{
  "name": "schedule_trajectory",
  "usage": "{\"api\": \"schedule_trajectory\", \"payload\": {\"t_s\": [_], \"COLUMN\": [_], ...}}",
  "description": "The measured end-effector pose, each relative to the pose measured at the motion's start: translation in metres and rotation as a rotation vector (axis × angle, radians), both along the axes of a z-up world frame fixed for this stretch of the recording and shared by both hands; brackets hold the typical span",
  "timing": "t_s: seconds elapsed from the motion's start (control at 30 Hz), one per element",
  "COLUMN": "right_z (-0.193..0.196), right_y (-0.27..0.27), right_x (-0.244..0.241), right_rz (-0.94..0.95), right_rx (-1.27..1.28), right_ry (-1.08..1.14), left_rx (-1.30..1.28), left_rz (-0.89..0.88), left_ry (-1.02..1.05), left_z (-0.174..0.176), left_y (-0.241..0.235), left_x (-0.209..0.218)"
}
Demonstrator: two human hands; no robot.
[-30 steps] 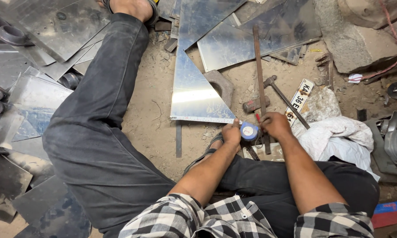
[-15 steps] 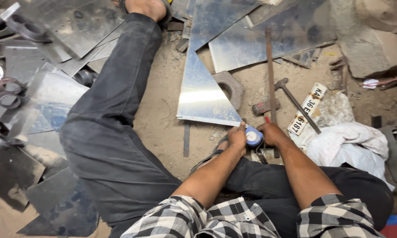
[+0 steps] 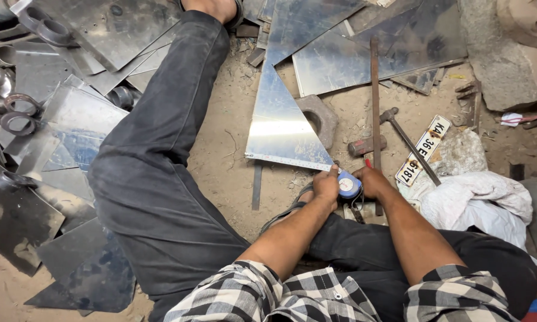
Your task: The person measures a metal sheet with a ruler, marks it, and uses a chisel and hammer to cut out a small piece. They then file the edges of the cut piece with a metal file.
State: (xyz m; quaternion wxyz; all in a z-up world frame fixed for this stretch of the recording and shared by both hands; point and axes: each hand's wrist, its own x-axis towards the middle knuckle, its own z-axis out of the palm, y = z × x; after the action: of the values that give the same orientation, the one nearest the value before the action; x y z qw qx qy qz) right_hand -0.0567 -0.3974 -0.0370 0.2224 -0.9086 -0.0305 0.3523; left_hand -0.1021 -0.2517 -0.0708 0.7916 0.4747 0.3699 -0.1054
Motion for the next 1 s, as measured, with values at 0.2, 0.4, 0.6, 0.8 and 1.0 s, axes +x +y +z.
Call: {"api": "schedule_trajectory", "payload": {"t_s": [0.2,0.4,0.6,0.8,1.0], "right_z": [-0.044,0.066,0.093,0.139,0.130], "right_y": [-0.048,-0.022,0.021,0.084,0.123], "right_x": [0.019,0.026,0.029,0.012,-0.007], "right_rz": [-0.277,-0.168,-0.252,0.113,0.192], "right_rx": [0.129,-0.085,0.330,0.100,-0.096], "right_ry": [0.125,-0.395,-0.481,-0.395,-0.579], "left_rx": [-0.011,0.063,-0.029,-0.012,-0.100], "left_rz": [-0.012,-0.018,-0.006,0.008,0.004], "left_ry": [0.008,0.003,-0.002,-0.043,0.006], "left_z": [0.003,-0.005,0.000,-0.002,-0.004], "left_y": [0.000,-0.002,-0.001,-0.003,-0.002], "left_x": [0.000,-0.001,-0.001,-0.003,-0.005]}}
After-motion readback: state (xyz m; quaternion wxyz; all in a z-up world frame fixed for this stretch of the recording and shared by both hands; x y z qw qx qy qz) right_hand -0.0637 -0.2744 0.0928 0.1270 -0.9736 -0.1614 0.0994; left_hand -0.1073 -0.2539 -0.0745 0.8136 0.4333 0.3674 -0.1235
